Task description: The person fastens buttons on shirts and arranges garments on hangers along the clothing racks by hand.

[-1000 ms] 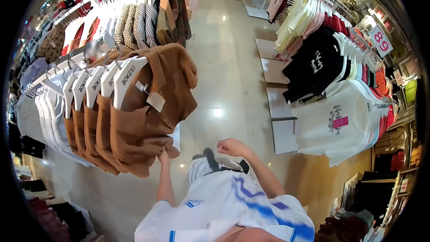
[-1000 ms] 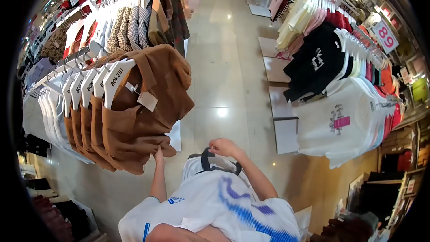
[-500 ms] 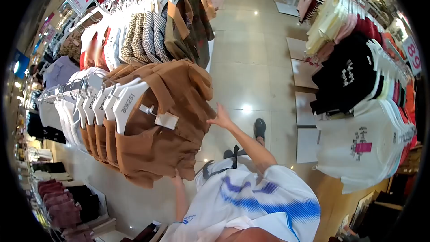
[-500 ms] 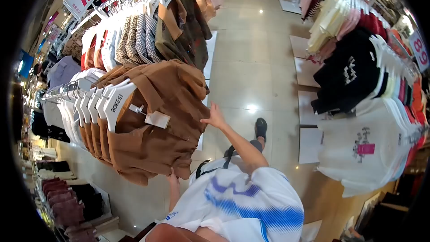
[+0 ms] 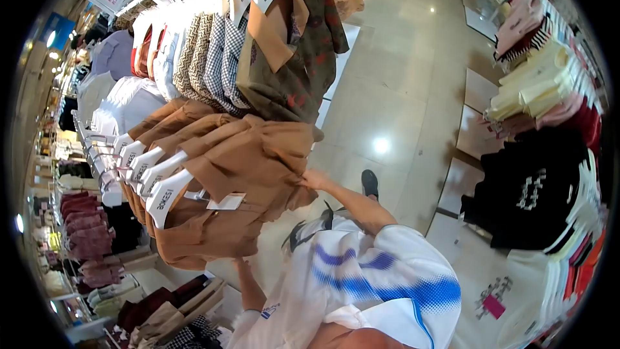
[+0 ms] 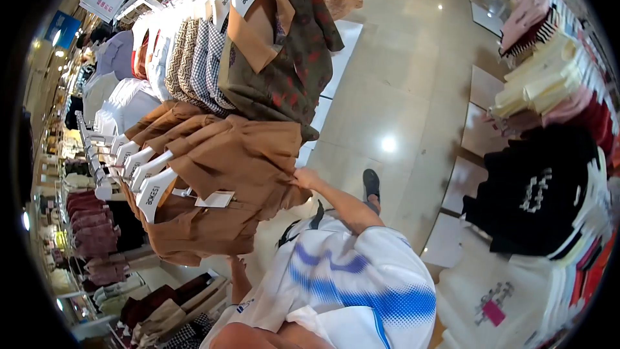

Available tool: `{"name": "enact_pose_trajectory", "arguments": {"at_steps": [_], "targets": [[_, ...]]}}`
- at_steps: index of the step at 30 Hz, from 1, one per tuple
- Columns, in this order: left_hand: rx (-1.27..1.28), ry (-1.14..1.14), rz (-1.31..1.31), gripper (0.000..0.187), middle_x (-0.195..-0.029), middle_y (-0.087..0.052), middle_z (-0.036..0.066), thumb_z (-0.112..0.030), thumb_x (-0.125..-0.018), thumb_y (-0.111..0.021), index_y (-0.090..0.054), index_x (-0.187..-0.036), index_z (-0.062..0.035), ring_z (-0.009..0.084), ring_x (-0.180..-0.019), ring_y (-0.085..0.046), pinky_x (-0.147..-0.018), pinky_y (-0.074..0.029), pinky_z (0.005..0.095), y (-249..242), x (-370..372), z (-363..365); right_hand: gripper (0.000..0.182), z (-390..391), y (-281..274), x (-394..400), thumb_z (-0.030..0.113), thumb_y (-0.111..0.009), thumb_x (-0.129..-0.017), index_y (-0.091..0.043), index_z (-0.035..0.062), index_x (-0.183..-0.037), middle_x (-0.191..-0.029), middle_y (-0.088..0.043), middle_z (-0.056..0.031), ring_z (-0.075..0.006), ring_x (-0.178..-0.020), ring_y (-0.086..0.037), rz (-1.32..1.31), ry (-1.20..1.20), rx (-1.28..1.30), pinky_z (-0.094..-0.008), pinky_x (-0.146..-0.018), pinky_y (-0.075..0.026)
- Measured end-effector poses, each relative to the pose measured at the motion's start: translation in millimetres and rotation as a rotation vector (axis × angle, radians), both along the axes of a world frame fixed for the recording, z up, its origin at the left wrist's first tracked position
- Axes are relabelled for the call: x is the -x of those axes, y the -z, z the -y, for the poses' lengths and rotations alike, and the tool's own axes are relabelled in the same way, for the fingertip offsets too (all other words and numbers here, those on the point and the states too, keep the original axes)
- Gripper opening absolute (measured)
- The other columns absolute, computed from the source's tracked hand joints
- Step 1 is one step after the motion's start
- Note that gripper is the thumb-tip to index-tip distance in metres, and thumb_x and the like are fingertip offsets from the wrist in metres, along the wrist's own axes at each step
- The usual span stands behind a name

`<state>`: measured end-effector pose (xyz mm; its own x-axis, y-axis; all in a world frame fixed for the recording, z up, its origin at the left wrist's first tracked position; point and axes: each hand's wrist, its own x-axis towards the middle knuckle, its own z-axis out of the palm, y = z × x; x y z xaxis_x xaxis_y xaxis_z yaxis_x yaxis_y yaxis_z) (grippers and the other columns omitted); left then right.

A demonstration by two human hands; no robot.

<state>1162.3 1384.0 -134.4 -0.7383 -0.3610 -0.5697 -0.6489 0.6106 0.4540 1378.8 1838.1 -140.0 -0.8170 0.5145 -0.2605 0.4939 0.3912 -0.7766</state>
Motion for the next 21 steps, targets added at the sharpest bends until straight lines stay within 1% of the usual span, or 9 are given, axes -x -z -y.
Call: {"name": "enact_pose_trajectory", "arguments": {"at_steps": [2, 4, 6, 8, 10, 14, 17, 18, 21], "targets": [[0.070, -0.121, -0.037, 0.057, -0.112, -0.059, 0.013, -0.035, -0.092, -0.066, -0.038, -0.134, -0.0089, 0.0243, -0.079, -0.063, -0.058, -0.050, 0.0372, -4.3, -11.9, 1.8, 0.045, -23.1, 4.9, -8.8, 0.049, -0.069, -0.080, -0.070, 0.0045, -0.088, -0.089, -0.068, -0.0191, -0.0386, -0.087, -0.065, 0.074, -0.334, -0.058, -0.0479, -0.074, -0.053], [0.023, -0.100, -0.004, 0.052, -0.105, -0.060, 0.014, -0.036, -0.091, -0.066, -0.042, -0.127, -0.0068, 0.0246, -0.076, -0.063, -0.057, -0.050, 0.0361, -22.7, -41.7, -19.2, 0.046, -62.9, -7.6, -33.1, 0.051, -0.068, -0.080, -0.069, 0.0053, -0.085, -0.087, -0.069, -0.0164, -0.0367, -0.082, -0.065, -0.025, -0.449, -0.037, -0.0462, -0.070, -0.052], [-0.096, 0.012, 0.071, 0.045, -0.092, -0.061, 0.015, -0.039, -0.090, -0.067, -0.052, -0.110, -0.0011, 0.0264, -0.075, -0.064, -0.059, -0.051, 0.0341, -42.7, -76.0, -55.1, 0.031, -103.8, -10.4, -48.1, 0.037, -0.068, -0.085, -0.068, 0.0057, -0.087, -0.084, -0.070, -0.0135, -0.0293, -0.080, -0.066, -0.229, -0.319, 0.071, -0.0411, -0.071, -0.051], [-0.166, 0.117, 0.115, 0.041, -0.088, -0.062, 0.014, -0.037, -0.091, -0.066, -0.053, -0.106, -0.0013, 0.0241, -0.074, -0.064, -0.060, -0.051, 0.0338, -48.6, -104.7, -98.2, 0.020, -158.5, -18.4, -47.3, 0.026, -0.067, -0.087, -0.066, 0.0075, -0.095, -0.091, -0.069, -0.0078, -0.0185, -0.084, -0.064, -0.318, -0.118, 0.232, -0.0358, -0.073, -0.050], [-0.236, 0.215, 0.159, 0.038, -0.085, -0.062, 0.013, -0.036, -0.091, -0.066, -0.054, -0.102, -0.0015, 0.0219, -0.072, -0.064, -0.061, -0.051, 0.0334, -52.7, -133.9, -140.5, 0.022, -214.2, -41.2, -35.8, 0.019, -0.065, -0.090, -0.062, 0.0062, -0.107, -0.099, -0.067, -0.0070, -0.0146, -0.087, -0.062, -0.564, 0.099, 0.240, -0.0335, -0.073, -0.051], [-0.533, 0.477, 0.143, 0.030, -0.084, -0.064, 0.008, -0.031, -0.092, -0.065, -0.055, -0.100, -0.0032, 0.0170, -0.073, -0.064, -0.065, -0.052, 0.0299, -79.4, -178.6, -211.6, 0.040, -282.1, -168.0, -0.2, 0.019, -0.072, -0.083, -0.059, 0.0032, -0.117, -0.111, -0.062, -0.0168, -0.0287, -0.092, -0.062, -0.801, 0.365, -0.031, -0.0368, -0.075, -0.050], [-0.636, 0.637, 0.120, 0.025, -0.085, -0.064, 0.007, -0.027, -0.094, -0.064, -0.056, -0.099, -0.0037, 0.0151, -0.075, -0.063, -0.069, -0.052, 0.0277, -96.2, -189.6, -262.2, 0.042, -304.9, -173.3, 32.4, 0.019, -0.075, -0.080, -0.060, 0.0026, -0.116, -0.112, -0.060, -0.0177, -0.0324, -0.090, -0.061, -0.834, 0.276, -0.086, -0.0385, -0.074, -0.049], [-0.629, 0.730, 0.112, 0.023, -0.087, -0.064, 0.008, -0.025, -0.094, -0.063, -0.056, -0.100, -0.0039, 0.0145, -0.077, -0.063, -0.070, -0.051, 0.0269, -98.2, -189.5, -274.3, 0.036, -307.7, -177.7, 35.7, 0.018, -0.075, -0.081, -0.063, 0.0018, -0.111, -0.099, -0.062, -0.0105, -0.0214, -0.081, -0.059, -0.785, 0.210, -0.217, -0.0339, -0.070, -0.048], [-0.623, 0.974, 0.119, 0.024, -0.092, -0.064, 0.009, -0.025, -0.096, -0.062, -0.056, -0.103, -0.0025, 0.0163, -0.083, -0.062, -0.074, -0.051, 0.0298, -99.1, -184.4, -312.7, 0.031, -306.0, -170.6, 47.6, 0.020, -0.077, -0.079, -0.063, 0.0001, -0.099, -0.093, -0.061, -0.0116, -0.0238, -0.074, -0.056, -0.841, 0.148, -0.222, -0.0356, -0.066, -0.045]]}}
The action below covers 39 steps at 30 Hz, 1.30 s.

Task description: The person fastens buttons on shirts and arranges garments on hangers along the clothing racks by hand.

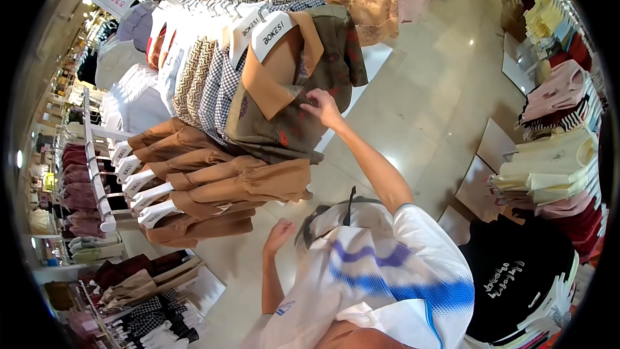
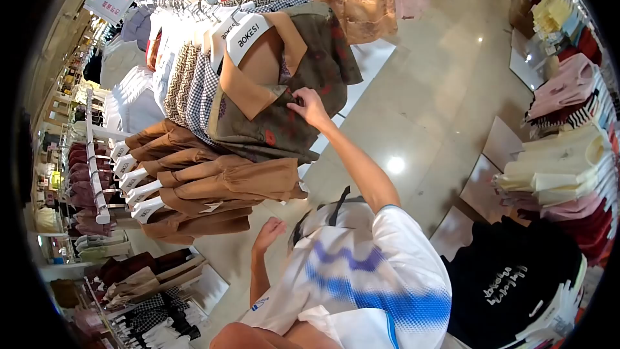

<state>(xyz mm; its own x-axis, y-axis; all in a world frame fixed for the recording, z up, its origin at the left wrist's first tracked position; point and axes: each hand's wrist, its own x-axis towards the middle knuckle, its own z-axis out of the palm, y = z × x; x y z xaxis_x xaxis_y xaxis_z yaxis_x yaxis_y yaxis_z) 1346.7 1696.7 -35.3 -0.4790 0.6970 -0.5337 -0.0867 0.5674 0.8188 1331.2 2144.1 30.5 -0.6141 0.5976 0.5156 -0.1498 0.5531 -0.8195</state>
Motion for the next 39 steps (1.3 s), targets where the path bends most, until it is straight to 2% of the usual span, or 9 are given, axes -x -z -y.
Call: {"name": "enact_pose_trajectory", "arguments": {"at_steps": [5, 11, 14, 17, 23, 25, 28, 31, 39], "targets": [[-0.098, 0.391, -0.203, 0.021, -0.090, -0.062, 0.006, -0.021, -0.098, -0.060, -0.055, -0.100, -0.0014, 0.0133, -0.082, -0.060, -0.074, -0.050, 0.0274, -89.2, -6.1, -103.9, 0.028, 14.4, -31.2, -28.7, 0.021, -0.077, -0.077, -0.058, 0.0013, -0.084, -0.076, -0.061, -0.0141, -0.0355, -0.070, -0.058, 0.278, 0.013, -0.001, -0.0418, -0.061, -0.045], [-0.236, -0.016, -0.343, 0.019, -0.091, -0.060, 0.012, -0.016, -0.093, -0.064, -0.056, -0.100, -0.0005, 0.0201, -0.072, -0.059, -0.067, -0.050, 0.0316, -131.1, -11.7, -205.4, 0.020, 21.2, -33.6, -58.1, 0.018, -0.073, -0.082, -0.061, 0.0025, -0.085, -0.076, -0.061, -0.0136, -0.0354, -0.069, -0.061, 0.023, -0.008, -0.273, -0.0430, -0.061, -0.048], [-0.405, -0.193, -0.734, 0.027, -0.100, -0.055, 0.013, 0.000, -0.082, -0.070, -0.053, -0.104, 0.0006, 0.0222, -0.078, -0.057, -0.070, -0.049, 0.0329, -142.5, -9.3, -264.2, 0.020, 5.4, -45.6, -69.8, 0.018, -0.072, -0.083, -0.061, 0.0012, -0.085, -0.077, -0.061, -0.0143, -0.0350, -0.067, -0.060, 0.010, -0.172, -0.231, -0.0423, -0.060, -0.047], [-0.216, -0.265, -1.045, 0.054, -0.116, -0.048, 0.020, -0.004, -0.073, -0.077, -0.047, -0.118, 0.0030, 0.0373, -0.101, -0.053, -0.085, -0.045, 0.0417, -126.7, -23.2, -303.8, 0.018, -16.0, -55.6, -88.0, 0.015, -0.070, -0.084, -0.061, -0.0009, -0.084, -0.077, -0.061, -0.0157, -0.0340, -0.065, -0.060, 0.213, -0.502, 0.231, -0.0415, -0.059, -0.045], [-0.248, -0.495, -0.916, 0.043, -0.104, -0.058, 0.019, -0.004, -0.076, -0.074, -0.053, -0.113, -0.0006, 0.0426, -0.096, -0.056, -0.082, -0.047, 0.0434, -89.1, -37.0, -335.9, 0.015, -60.5, -70.3, -80.6, 0.012, -0.068, -0.086, -0.066, -0.0024, -0.093, -0.071, -0.062, -0.0153, -0.0250, -0.060, -0.059, 0.192, -0.906, 0.269, -0.0360, -0.056, -0.044], [-0.310, -0.665, -0.699, 0.032, -0.096, -0.066, 0.013, 0.004, -0.080, -0.064, -0.055, -0.110, -0.0002, 0.0266, -0.088, -0.066, -0.077, -0.049, 0.0309, -90.6, -44.6, -339.9, 0.013, -73.0, -92.8, -81.0, 0.005, -0.062, -0.090, -0.065, -0.0052, -0.097, -0.072, -0.066, -0.0107, -0.0110, -0.061, -0.060, 0.359, -1.019, 0.433, -0.0312, -0.056, -0.047], [-0.491, -0.856, -0.448, 0.026, -0.100, -0.067, 0.005, 0.009, -0.085, -0.058, -0.056, -0.110, 0.0021, 0.0104, -0.091, -0.060, -0.082, -0.047, 0.0249, -97.4, -56.2, -346.9, 0.015, -85.8, -85.9, -73.2, 0.005, -0.060, -0.092, -0.066, -0.0071, -0.099, -0.078, -0.070, -0.0082, -0.0107, -0.072, -0.068, 0.238, -1.052, 0.477, -0.0260, -0.066, -0.053], [-0.465, -0.895, -0.459, 0.027, -0.101, -0.066, 0.005, 0.010, -0.087, -0.055, -0.057, -0.113, 0.0023, 0.0102, -0.094, -0.059, -0.085, -0.046, 0.0240, -106.3, -62.2, -352.9, 0.015, -99.4, -75.4, -66.6, 0.005, -0.060, -0.092, -0.067, -0.0058, -0.101, -0.079, -0.071, -0.0079, -0.0113, -0.077, -0.070, 0.339, -1.068, 0.742, -0.0250, -0.069, -0.054], [-0.499, -0.947, -0.223, 0.029, -0.110, -0.062, 0.000, 0.004, -0.092, -0.051, -0.057, -0.120, 0.0008, 0.0067, -0.100, -0.053, -0.084, -0.042, 0.0213, -98.1, -68.2, -342.8, 0.019, -122.0, -88.3, -72.6, 0.012, -0.066, -0.088, -0.068, 0.0013, -0.103, -0.079, -0.068, -0.0056, -0.0103, -0.067, -0.063, 0.442, -1.050, 0.295, -0.0257, -0.059, -0.050]]}}
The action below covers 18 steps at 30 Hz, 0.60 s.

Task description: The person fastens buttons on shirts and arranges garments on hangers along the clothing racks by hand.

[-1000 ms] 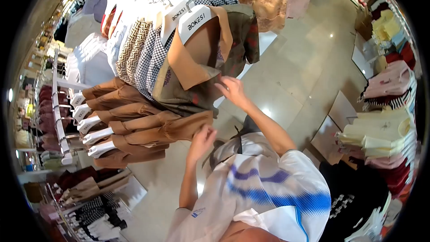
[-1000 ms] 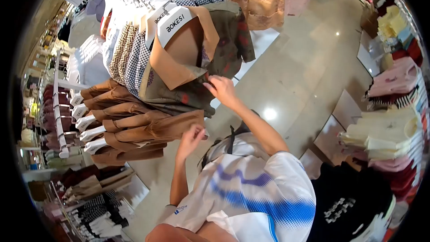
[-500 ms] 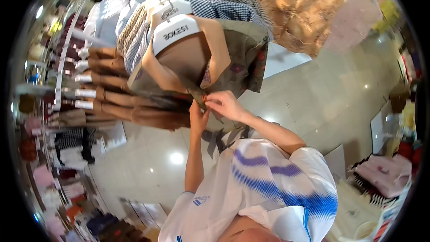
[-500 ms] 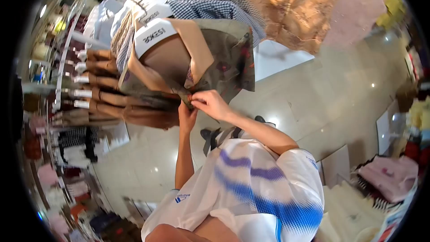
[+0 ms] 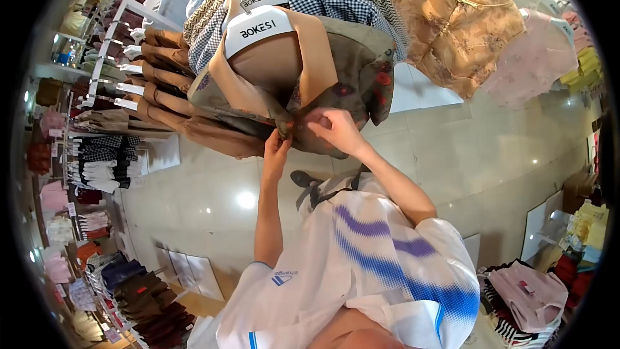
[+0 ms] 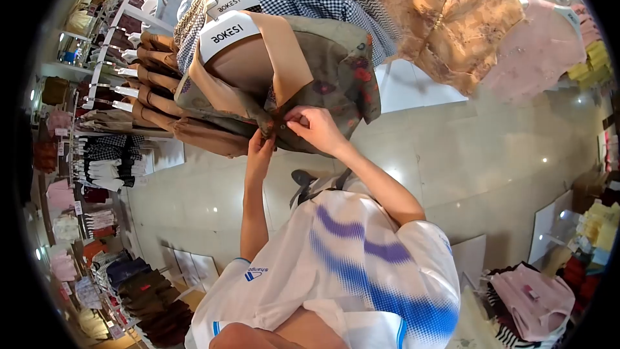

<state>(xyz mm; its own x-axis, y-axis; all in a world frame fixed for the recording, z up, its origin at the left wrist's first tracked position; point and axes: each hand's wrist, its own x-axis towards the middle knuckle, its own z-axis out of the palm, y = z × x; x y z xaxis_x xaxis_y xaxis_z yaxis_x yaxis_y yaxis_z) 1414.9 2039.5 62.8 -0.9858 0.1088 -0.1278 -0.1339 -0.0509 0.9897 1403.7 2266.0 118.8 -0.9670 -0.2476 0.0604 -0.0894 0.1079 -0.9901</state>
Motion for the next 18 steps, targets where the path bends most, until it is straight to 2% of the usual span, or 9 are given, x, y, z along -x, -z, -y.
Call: {"name": "enact_pose_trajectory", "arguments": {"at_steps": [1, 3, 4, 5, 7, 12, 14, 15, 18], "targets": [[0.005, 0.038, 0.004, 0.030, -0.110, -0.061, -0.001, 0.004, -0.092, -0.051, -0.057, -0.121, 0.0002, 0.0059, -0.097, -0.052, -0.083, -0.041, 0.0201, 3.6, 2.1, 2.8, 0.019, 2.4, 6.9, 0.6, 0.012, -0.066, -0.088, -0.068, 0.0013, -0.103, -0.079, -0.068, -0.0056, -0.0103, -0.067, -0.063, -0.006, 0.008, 0.004, -0.0257, -0.059, -0.050], [0.014, 0.087, 0.007, 0.031, -0.109, -0.060, -0.002, 0.004, -0.092, -0.052, -0.057, -0.122, -0.0004, 0.0050, -0.095, -0.051, -0.082, -0.040, 0.0189, 1.2, 3.4, 1.6, 0.024, 12.4, 24.2, 0.7, 0.014, -0.070, -0.081, -0.066, 0.0017, -0.102, -0.089, -0.067, -0.0141, -0.0274, -0.076, -0.067, -0.316, 0.087, -0.170, -0.0378, -0.067, -0.053], [0.030, 0.079, -0.037, 0.030, -0.101, -0.060, -0.004, 0.002, -0.093, -0.053, -0.058, -0.122, -0.0022, 0.0042, -0.087, -0.050, -0.074, -0.039, 0.0189, -4.8, 2.3, -4.4, 0.024, 16.5, 28.0, -0.7, 0.014, -0.070, -0.081, -0.066, 0.0017, -0.102, -0.089, -0.067, -0.0141, -0.0274, -0.076, -0.067, -0.316, 0.098, -0.168, -0.0378, -0.067, -0.053], [0.045, 0.072, -0.083, 0.028, -0.093, -0.059, -0.007, 0.000, -0.094, -0.054, -0.059, -0.121, -0.0040, 0.0033, -0.080, -0.049, -0.066, -0.039, 0.0188, -10.2, 2.9, -8.4, 0.025, 21.2, 31.3, -1.6, 0.015, -0.070, -0.080, -0.066, 0.0023, -0.102, -0.094, -0.067, -0.0155, -0.0330, -0.081, -0.065, -0.310, 0.128, -0.249, -0.0421, -0.071, -0.052], [0.074, 0.099, -0.070, 0.028, -0.090, -0.058, -0.007, 0.000, -0.093, -0.054, -0.059, -0.120, -0.0039, 0.0037, -0.078, -0.048, -0.066, -0.039, 0.0197, -10.1, 4.4, -6.2, 0.025, 30.4, 37.5, 0.3, 0.013, -0.067, -0.079, -0.065, 0.0035, -0.101, -0.098, -0.066, -0.0175, -0.0404, -0.088, -0.063, -0.283, 0.163, -0.345, -0.0483, -0.076, -0.052], [0.202, 0.110, -0.158, 0.030, -0.085, -0.055, -0.005, 0.005, -0.085, -0.053, -0.058, -0.113, -0.0025, 0.0038, -0.073, -0.045, -0.064, -0.039, 0.0216, -8.8, 6.3, -10.1, 0.021, 44.3, 48.9, 11.8, 0.009, -0.064, -0.075, -0.067, 0.0045, -0.096, -0.092, -0.067, -0.0168, -0.0391, -0.086, -0.064, -0.262, 0.150, -0.271, -0.0474, -0.074, -0.051], [0.248, 0.141, -0.092, 0.051, -0.120, -0.058, 0.003, 0.009, -0.081, -0.049, -0.051, -0.132, 0.0008, 0.0119, -0.098, -0.052, -0.087, -0.040, 0.0230, 6.6, 7.6, -0.8, 0.022, 45.4, 59.5, 17.7, 0.010, -0.064, -0.074, -0.067, 0.0040, -0.095, -0.090, -0.067, -0.0172, -0.0374, -0.082, -0.064, -0.332, 0.178, -0.217, -0.0435, -0.070, -0.051], [0.237, 0.143, -0.117, 0.051, -0.120, -0.058, 0.003, 0.009, -0.081, -0.049, -0.051, -0.132, 0.0008, 0.0119, -0.098, -0.052, -0.087, -0.040, 0.0230, 6.3, 6.7, -1.6, 0.021, 46.3, 64.8, 19.6, 0.010, -0.065, -0.074, -0.067, 0.0037, -0.094, -0.089, -0.067, -0.0163, -0.0360, -0.081, -0.065, -0.322, 0.175, -0.208, -0.0426, -0.070, -0.051], [0.385, 0.087, -0.201, 0.048, -0.113, -0.057, 0.012, 0.008, -0.078, -0.052, -0.052, -0.126, 0.0031, 0.0218, -0.094, -0.056, -0.082, -0.044, 0.0299, 0.1, 9.1, -13.5, 0.016, 41.7, 55.4, 21.6, 0.010, -0.067, -0.075, -0.067, 0.0022, -0.089, -0.085, -0.066, -0.0149, -0.0336, -0.080, -0.066, -0.286, 0.154, -0.201, -0.0409, -0.069, -0.051]]}}
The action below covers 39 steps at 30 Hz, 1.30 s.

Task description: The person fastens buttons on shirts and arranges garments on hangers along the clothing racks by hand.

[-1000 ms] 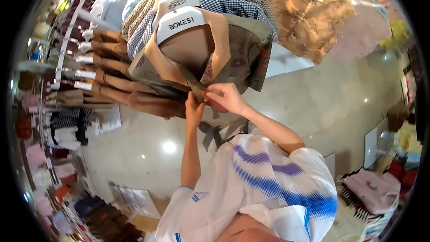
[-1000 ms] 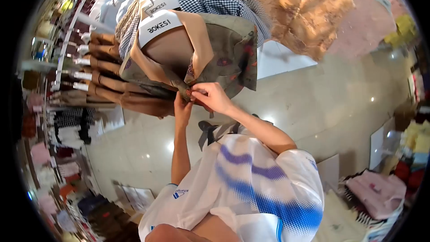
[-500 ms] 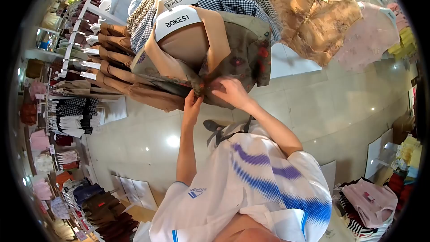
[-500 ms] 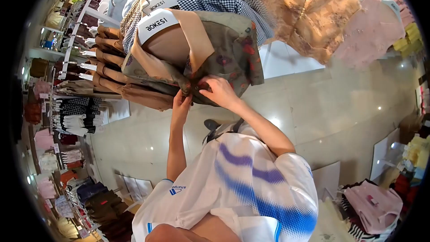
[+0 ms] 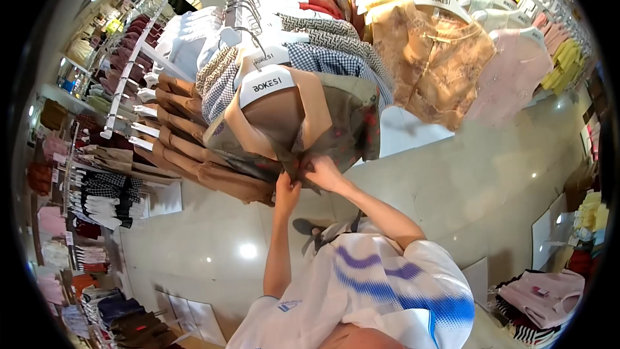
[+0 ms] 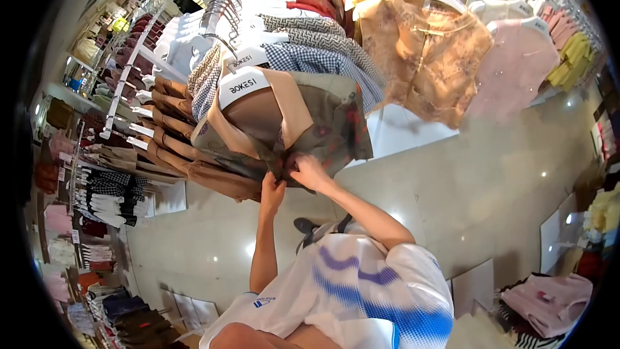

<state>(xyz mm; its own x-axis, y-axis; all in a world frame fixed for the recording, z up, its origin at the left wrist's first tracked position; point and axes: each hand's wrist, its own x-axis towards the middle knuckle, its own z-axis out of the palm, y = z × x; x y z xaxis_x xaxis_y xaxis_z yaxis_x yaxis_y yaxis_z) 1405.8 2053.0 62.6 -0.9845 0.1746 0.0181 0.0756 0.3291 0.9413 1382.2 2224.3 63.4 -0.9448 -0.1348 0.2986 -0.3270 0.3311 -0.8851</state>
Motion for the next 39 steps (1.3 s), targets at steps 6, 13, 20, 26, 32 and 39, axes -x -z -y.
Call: {"name": "enact_pose_trajectory", "arguments": {"at_steps": [6, 13, 20, 26, 32, 39], "targets": [[0.344, -0.322, -0.482, 0.028, -0.084, -0.051, 0.014, 0.004, -0.078, -0.058, -0.053, -0.106, 0.0023, 0.0286, -0.077, -0.053, -0.068, -0.045, 0.0315, -2.4, -2.7, -13.9, 0.014, -11.1, -13.6, -7.1, 0.011, -0.066, -0.082, -0.062, -0.0004, -0.089, -0.085, -0.066, -0.0166, -0.0357, -0.078, -0.066, -0.102, 0.035, -0.088, -0.0436, -0.066, -0.051], [0.216, -0.391, -0.359, 0.019, -0.087, -0.057, 0.014, 0.004, -0.083, -0.058, -0.052, -0.102, 0.0031, 0.0250, -0.076, -0.059, -0.071, -0.048, 0.0330, -4.5, -14.5, -27.9, 0.018, -14.7, -25.9, -23.4, 0.017, -0.066, -0.086, -0.060, 0.0004, -0.092, -0.083, -0.066, -0.0154, -0.0339, -0.077, -0.066, -0.095, -0.030, -0.097, -0.0412, -0.066, -0.052], [0.155, -0.200, -0.411, 0.016, -0.086, -0.060, 0.015, 0.006, -0.085, -0.053, -0.054, -0.100, 0.0012, 0.0266, -0.076, -0.059, -0.071, -0.047, 0.0342, 17.9, 0.5, -15.7, 0.020, -9.5, -15.4, -20.6, 0.020, -0.067, -0.087, -0.061, 0.0008, -0.092, -0.082, -0.067, -0.0141, -0.0307, -0.076, -0.067, -0.090, -0.114, -0.046, -0.0389, -0.067, -0.052], [-0.088, -0.098, -0.190, 0.006, -0.079, -0.050, 0.006, 0.001, -0.091, -0.056, -0.052, -0.096, 0.0009, 0.0126, -0.073, -0.047, -0.064, -0.041, 0.0294, 8.9, -0.1, -17.1, 0.020, -20.5, -18.9, -17.0, 0.020, -0.065, -0.086, -0.061, 0.0019, -0.092, -0.083, -0.068, -0.0129, -0.0321, -0.078, -0.067, -0.097, -0.013, -0.163, -0.0406, -0.067, -0.052], [-0.088, -0.063, -0.055, 0.008, -0.077, -0.045, 0.001, -0.003, -0.094, -0.055, -0.050, -0.098, 0.0007, 0.0103, -0.069, -0.040, -0.061, -0.036, 0.0273, -0.4, -9.8, -16.4, 0.015, -23.2, -21.9, -12.6, 0.016, -0.064, -0.085, -0.059, 0.0029, -0.090, -0.082, -0.065, -0.0123, -0.0326, -0.077, -0.066, -0.294, 0.089, -0.475, -0.0421, -0.067, -0.052], [-0.140, -0.142, -0.213, 0.013, -0.090, -0.050, 0.002, -0.003, -0.092, -0.052, -0.048, -0.104, 0.0002, 0.0105, -0.081, -0.046, -0.071, -0.041, 0.0247, -8.6, -8.4, -32.0, 0.017, -14.9, -34.2, -26.6, 0.013, -0.066, -0.085, -0.060, 0.0005, -0.093, -0.084, -0.065, -0.0149, -0.0328, -0.079, -0.066, -0.082, 0.007, -0.062, -0.0396, -0.068, -0.052]]}}
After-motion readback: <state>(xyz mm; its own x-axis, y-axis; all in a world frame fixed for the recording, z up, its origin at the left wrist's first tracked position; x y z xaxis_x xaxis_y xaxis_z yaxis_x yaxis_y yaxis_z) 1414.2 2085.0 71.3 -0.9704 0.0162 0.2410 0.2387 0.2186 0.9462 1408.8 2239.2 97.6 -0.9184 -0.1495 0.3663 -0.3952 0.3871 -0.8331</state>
